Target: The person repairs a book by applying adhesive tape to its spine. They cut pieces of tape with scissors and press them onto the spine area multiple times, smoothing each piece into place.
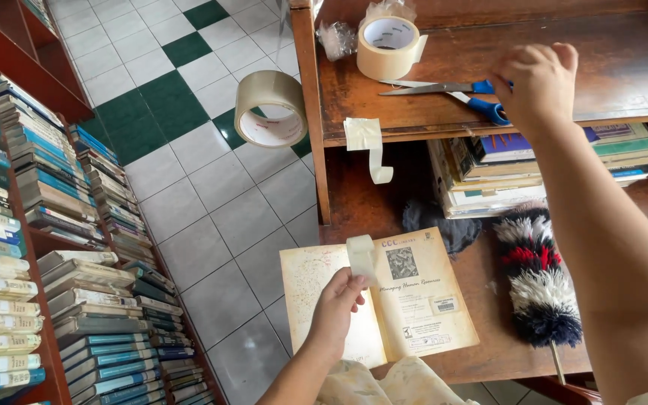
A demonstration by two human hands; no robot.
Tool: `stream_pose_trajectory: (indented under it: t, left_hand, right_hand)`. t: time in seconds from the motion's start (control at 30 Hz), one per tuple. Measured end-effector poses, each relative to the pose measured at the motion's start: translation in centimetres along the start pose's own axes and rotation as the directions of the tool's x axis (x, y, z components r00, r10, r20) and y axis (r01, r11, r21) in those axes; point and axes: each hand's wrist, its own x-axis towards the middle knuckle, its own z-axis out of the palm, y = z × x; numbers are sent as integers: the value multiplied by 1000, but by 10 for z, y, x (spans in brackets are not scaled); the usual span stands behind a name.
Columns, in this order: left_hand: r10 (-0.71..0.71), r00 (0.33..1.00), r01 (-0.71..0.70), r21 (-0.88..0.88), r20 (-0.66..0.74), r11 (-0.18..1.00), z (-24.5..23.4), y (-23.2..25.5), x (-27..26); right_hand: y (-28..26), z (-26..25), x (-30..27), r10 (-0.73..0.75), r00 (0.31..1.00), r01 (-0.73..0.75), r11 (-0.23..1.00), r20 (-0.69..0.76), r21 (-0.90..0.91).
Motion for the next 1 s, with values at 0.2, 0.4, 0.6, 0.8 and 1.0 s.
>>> stream_pose_trajectory:
  t: [0.2, 0.4, 0.6, 0.8, 1.0]
  left_hand:
    - [4, 999, -1, -70, 46, 998, 5, -29, 6]
    - [-19, 998, 11, 120, 63, 993, 5, -48, 5]
    - [67, 985, -148, 572, 161, 807, -18, -65, 21]
    - [-124, 976, -76, 814, 179, 575, -28, 11, 20]
    - [-158, 925, -162, 737, 344, 656, -26, 36, 50]
  right_hand:
    - [-152, -92, -55, -81, 996, 79, 642, -35, 763]
    - [-252, -101, -144, -310, 784, -402, 407, 538, 820]
    - [-250, -92, -190, -56, 708, -649, 339, 704, 681]
    - [-269, -106, -228, 224, 432, -902, 118, 874, 415]
    - [-302, -119, -248, 372, 181, -978, -30, 910, 207]
